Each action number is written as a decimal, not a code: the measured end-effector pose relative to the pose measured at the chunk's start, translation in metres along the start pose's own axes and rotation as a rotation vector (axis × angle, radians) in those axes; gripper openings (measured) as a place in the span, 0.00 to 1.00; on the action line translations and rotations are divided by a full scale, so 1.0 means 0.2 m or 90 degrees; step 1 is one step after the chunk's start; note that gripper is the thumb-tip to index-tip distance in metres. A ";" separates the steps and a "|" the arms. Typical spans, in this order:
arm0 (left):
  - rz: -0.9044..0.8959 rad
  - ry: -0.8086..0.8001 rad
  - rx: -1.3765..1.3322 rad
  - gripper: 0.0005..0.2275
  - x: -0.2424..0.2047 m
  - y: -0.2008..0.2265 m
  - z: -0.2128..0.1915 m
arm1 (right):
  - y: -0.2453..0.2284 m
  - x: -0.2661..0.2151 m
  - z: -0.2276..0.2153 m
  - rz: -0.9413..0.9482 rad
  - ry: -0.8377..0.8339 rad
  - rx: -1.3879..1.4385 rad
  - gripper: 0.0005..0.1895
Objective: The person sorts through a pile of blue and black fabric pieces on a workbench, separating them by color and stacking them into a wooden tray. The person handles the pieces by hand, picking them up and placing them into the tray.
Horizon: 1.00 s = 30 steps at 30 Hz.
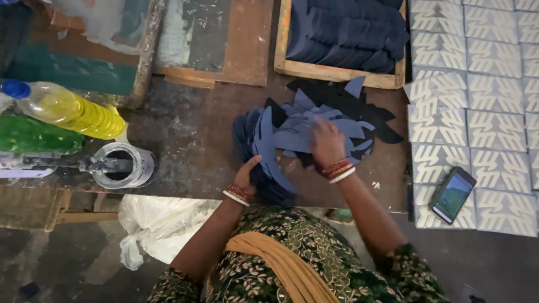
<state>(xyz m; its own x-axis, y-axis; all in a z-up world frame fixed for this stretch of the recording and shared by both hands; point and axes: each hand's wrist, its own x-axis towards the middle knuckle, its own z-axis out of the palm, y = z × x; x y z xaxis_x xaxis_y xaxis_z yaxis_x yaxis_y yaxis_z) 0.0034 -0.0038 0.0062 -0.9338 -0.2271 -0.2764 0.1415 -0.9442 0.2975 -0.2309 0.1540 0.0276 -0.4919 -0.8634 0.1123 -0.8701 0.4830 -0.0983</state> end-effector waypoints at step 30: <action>0.182 0.104 1.278 0.52 -0.42 0.78 0.48 | -0.77 0.36 -0.57 -0.306 0.097 0.346 0.20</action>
<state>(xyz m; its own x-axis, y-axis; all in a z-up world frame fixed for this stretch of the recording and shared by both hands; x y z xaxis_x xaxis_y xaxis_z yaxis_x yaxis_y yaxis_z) 0.0720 -0.1094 0.1646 -0.9065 -0.4151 -0.0770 -0.3475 0.6300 0.6946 -0.1356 0.0343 0.1632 -0.0942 -0.9125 0.3980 -0.8722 -0.1171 -0.4749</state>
